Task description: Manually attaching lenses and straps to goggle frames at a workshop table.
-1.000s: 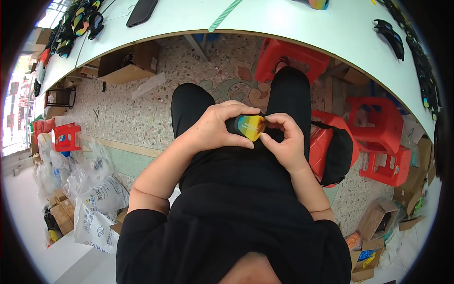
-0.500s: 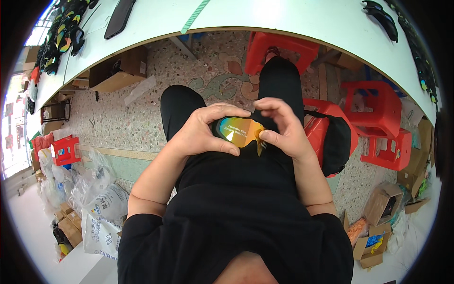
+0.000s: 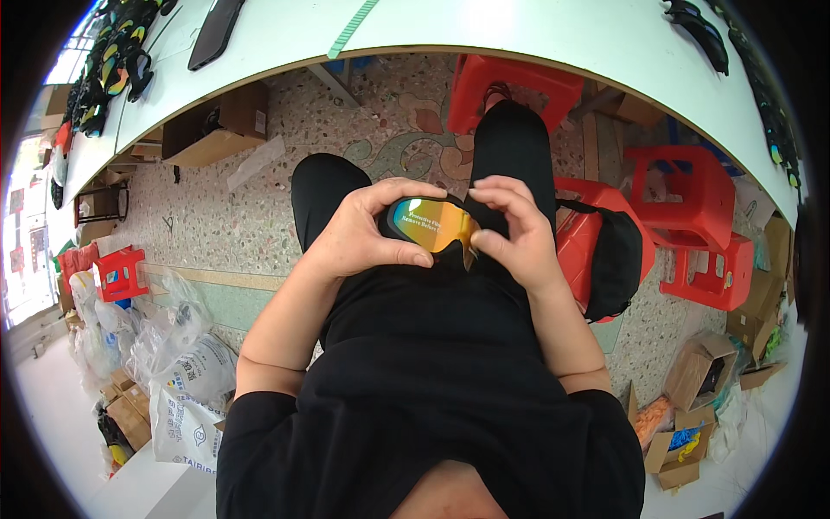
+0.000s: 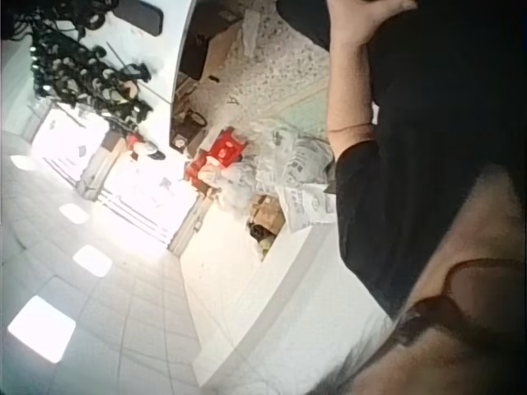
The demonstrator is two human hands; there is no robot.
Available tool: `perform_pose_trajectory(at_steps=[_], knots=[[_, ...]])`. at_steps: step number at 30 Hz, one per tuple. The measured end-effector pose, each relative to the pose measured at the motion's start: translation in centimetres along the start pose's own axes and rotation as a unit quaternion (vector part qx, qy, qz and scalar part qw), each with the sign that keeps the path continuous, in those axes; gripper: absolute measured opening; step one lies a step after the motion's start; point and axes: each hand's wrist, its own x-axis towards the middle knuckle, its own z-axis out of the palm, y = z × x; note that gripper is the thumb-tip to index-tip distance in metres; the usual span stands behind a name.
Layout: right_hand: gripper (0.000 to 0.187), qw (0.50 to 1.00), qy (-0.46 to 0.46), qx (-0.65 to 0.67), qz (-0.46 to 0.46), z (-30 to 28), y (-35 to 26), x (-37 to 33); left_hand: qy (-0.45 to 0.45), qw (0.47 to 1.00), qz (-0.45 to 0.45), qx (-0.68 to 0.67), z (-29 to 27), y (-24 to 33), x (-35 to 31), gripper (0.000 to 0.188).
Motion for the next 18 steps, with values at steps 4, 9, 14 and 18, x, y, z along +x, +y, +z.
perform_pose_trajectory(at_steps=[4, 9, 14, 18], knots=[[0.069, 0.999, -0.005, -0.033, -0.015, 1.0, -1.6, -0.9, 0.019, 0.998, 0.017, 0.050, -0.1, 0.1, 0.1, 0.068], [0.064, 0.996, 0.029, -0.069, -0.046, 1.6, -0.8, -1.4, 0.007, 0.996, 0.025, 0.084, -0.1, 0.8, 0.2, 0.069], [0.065, 0.994, 0.018, -0.089, -0.066, 1.7, -0.8, -1.5, -0.020, 0.996, 0.004, 0.090, -0.5, 1.1, 0.3, 0.075], [0.061, 0.986, 0.070, -0.120, -0.086, 1.9, -1.6, -1.1, 0.029, 0.999, 0.002, 0.046, -0.2, 0.2, -0.1, 0.088]])
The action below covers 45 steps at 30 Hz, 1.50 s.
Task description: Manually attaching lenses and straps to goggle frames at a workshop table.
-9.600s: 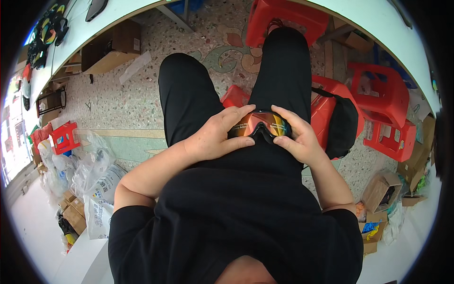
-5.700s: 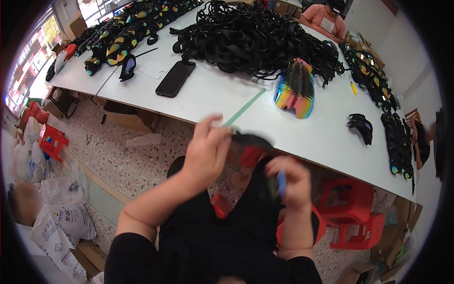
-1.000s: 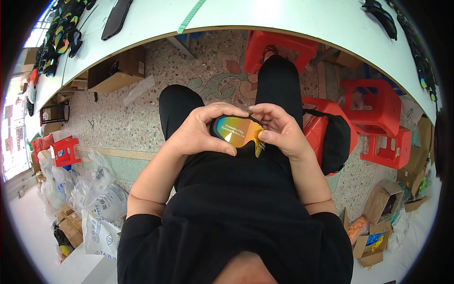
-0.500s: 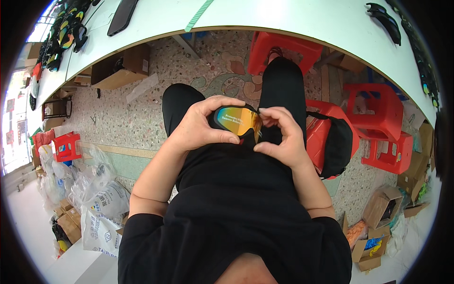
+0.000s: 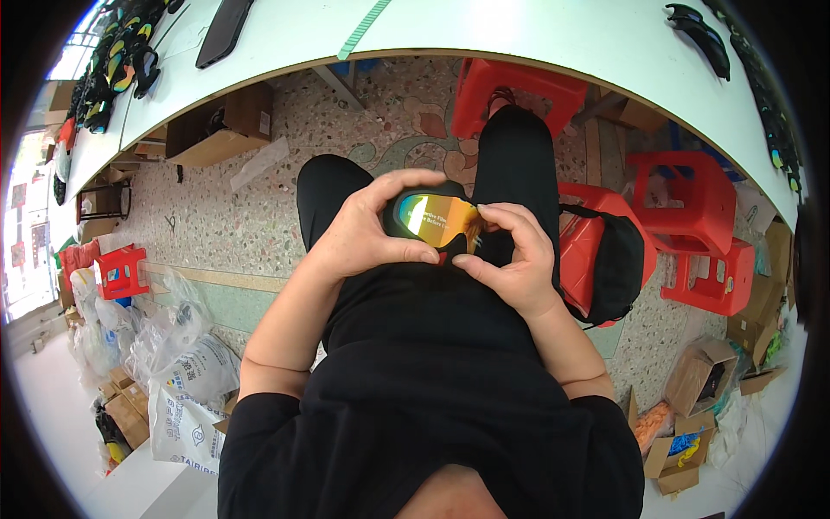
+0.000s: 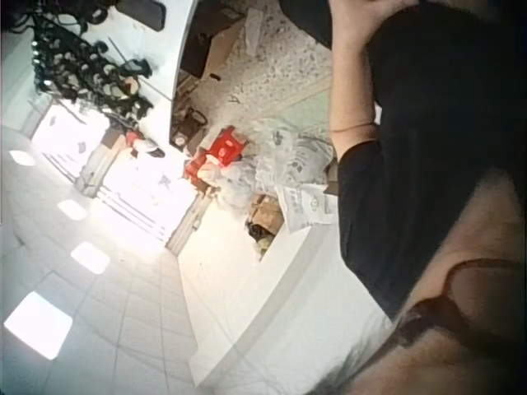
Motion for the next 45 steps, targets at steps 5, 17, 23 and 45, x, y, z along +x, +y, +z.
perform_pose_trajectory(at_steps=[5, 17, 23, 45], knots=[[0.059, 0.995, 0.028, -0.064, -0.074, 0.0, -0.4, 0.5, 0.041, 0.992, 0.014, -0.121, 0.7, -1.6, -1.0, 0.082], [0.057, 0.986, -0.009, 0.143, 0.090, 0.2, 1.1, -0.9, 0.031, 0.963, 0.002, -0.267, 0.7, -1.1, -1.2, 0.070], [0.054, 0.980, -0.002, 0.181, 0.081, 0.6, 1.7, -1.1, 0.076, 0.913, -0.022, -0.401, 1.9, -2.0, -1.2, 0.047], [0.054, 0.994, -0.023, 0.103, 0.042, 1.1, 1.5, -1.3, 0.009, 0.987, 0.066, 0.148, -0.2, 0.9, -0.7, 0.064]])
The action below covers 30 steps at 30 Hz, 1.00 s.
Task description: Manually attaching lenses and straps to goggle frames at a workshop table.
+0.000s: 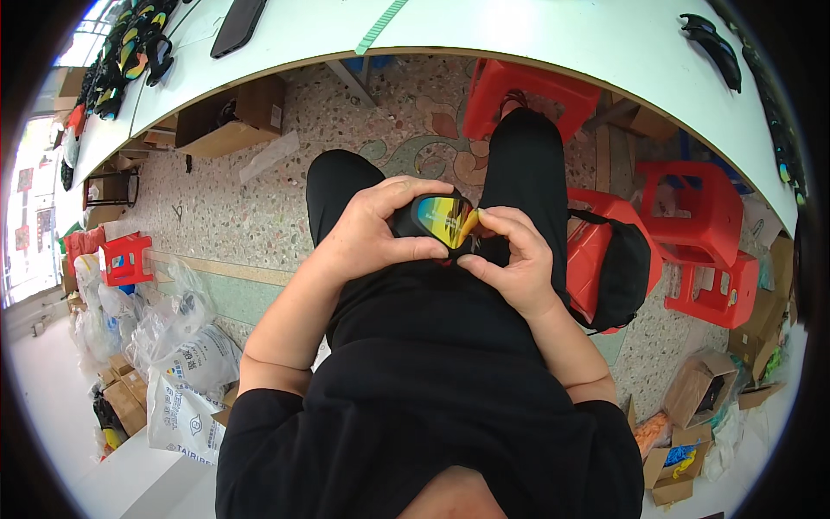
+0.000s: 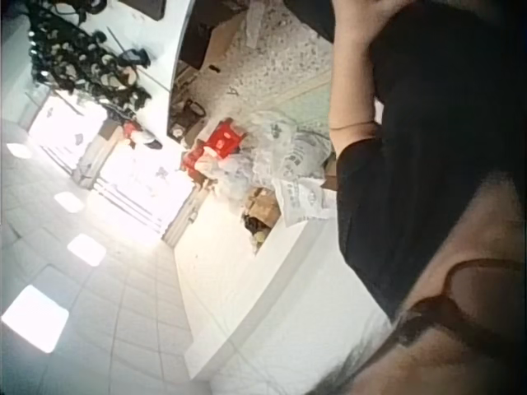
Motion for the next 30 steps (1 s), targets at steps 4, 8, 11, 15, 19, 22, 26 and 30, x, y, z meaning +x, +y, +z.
perform_pose_trajectory(at_steps=[4, 8, 11, 15, 19, 22, 26, 30], knots=[[0.056, 0.999, -0.015, -0.033, -0.027, 0.0, -0.6, 0.1, -0.017, 0.999, 0.023, 0.027, -0.2, 0.4, 0.4, 0.069], [0.056, 0.998, -0.021, -0.048, -0.031, -0.1, -1.0, 0.0, -0.006, 1.000, 0.024, -0.012, 0.3, -0.2, 0.2, 0.070], [0.053, 0.995, -0.078, -0.027, -0.047, -1.9, -1.0, 1.1, -0.005, 0.993, 0.005, -0.119, 0.5, -1.7, -0.4, 0.065], [0.050, 0.935, -0.075, 0.282, 0.199, -1.1, -0.6, 2.1, -0.027, 0.972, -0.017, -0.232, 0.9, -2.4, -0.7, 0.066], [0.041, 0.873, -0.109, 0.398, 0.261, -1.2, -0.5, 2.3, -0.019, 0.970, -0.029, -0.240, 0.8, -1.7, -0.3, 0.074], [0.035, 0.867, -0.093, 0.414, 0.260, -1.1, -0.2, 2.0, -0.043, 0.968, -0.045, -0.243, 0.6, -1.8, -0.2, 0.067], [0.021, 0.853, -0.077, 0.430, 0.285, -1.1, 0.0, 1.9, -0.041, 0.969, -0.050, -0.239, 0.6, -1.9, -0.2, 0.068], [0.016, 0.864, -0.040, 0.423, 0.270, -0.4, 0.3, 1.5, -0.031, 0.964, -0.069, -0.254, 0.7, -2.2, -0.4, 0.068]])
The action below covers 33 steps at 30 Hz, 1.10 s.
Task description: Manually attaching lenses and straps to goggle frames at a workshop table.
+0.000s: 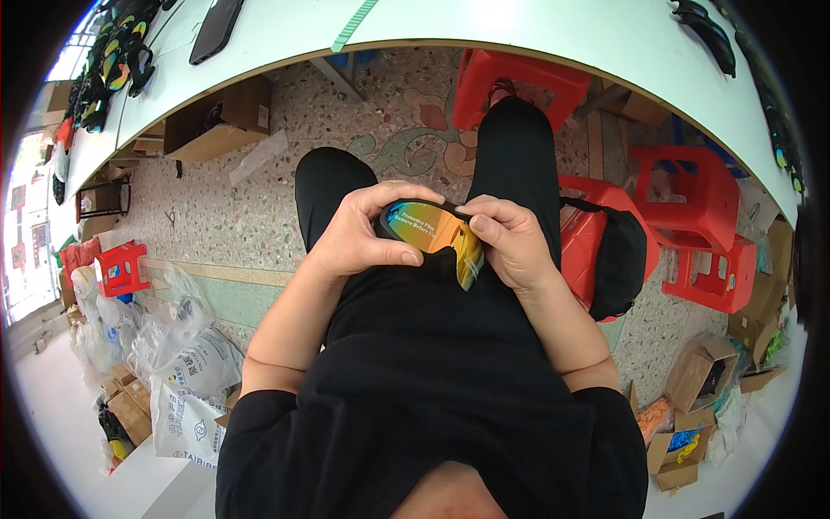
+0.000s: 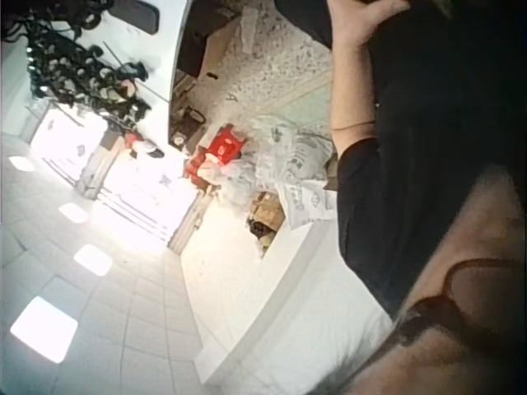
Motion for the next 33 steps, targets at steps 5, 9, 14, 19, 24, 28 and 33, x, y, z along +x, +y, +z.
perform_pose_trajectory(at_steps=[5, 9, 14, 19, 24, 28, 33], knots=[[0.018, 0.980, 0.015, -0.150, -0.130, 0.3, 0.6, -0.1, 0.046, 0.993, -0.025, -0.110, 0.9, -0.8, -0.6, 0.064], [0.036, 0.928, -0.021, -0.307, -0.210, 0.4, -0.2, -0.5, 0.080, 0.981, -0.029, -0.172, 1.2, -1.0, -0.8, 0.063], [0.070, 0.838, -0.054, -0.476, -0.263, 1.5, -1.9, -1.0, 0.090, 0.991, 0.003, -0.095, 0.9, -0.4, -0.8, 0.064], [0.063, 0.794, -0.047, -0.512, -0.326, 1.4, -2.3, -0.4, 0.063, 0.996, 0.021, 0.061, -0.1, 0.1, -0.5, 0.067], [0.057, 0.784, -0.059, -0.525, -0.326, 1.2, -3.4, 0.5, 0.016, 0.940, 0.134, 0.313, -1.3, 2.4, 0.8, 0.069], [0.059, 0.766, -0.103, -0.549, -0.318, 1.1, -4.3, 1.2, -0.026, 0.845, 0.201, 0.494, -0.5, 4.9, 1.7, 0.064], [0.063, 0.864, -0.175, -0.423, -0.212, -0.2, -5.7, 2.2, -0.023, 0.855, 0.240, 0.459, 0.5, 3.6, 1.9, 0.055]])
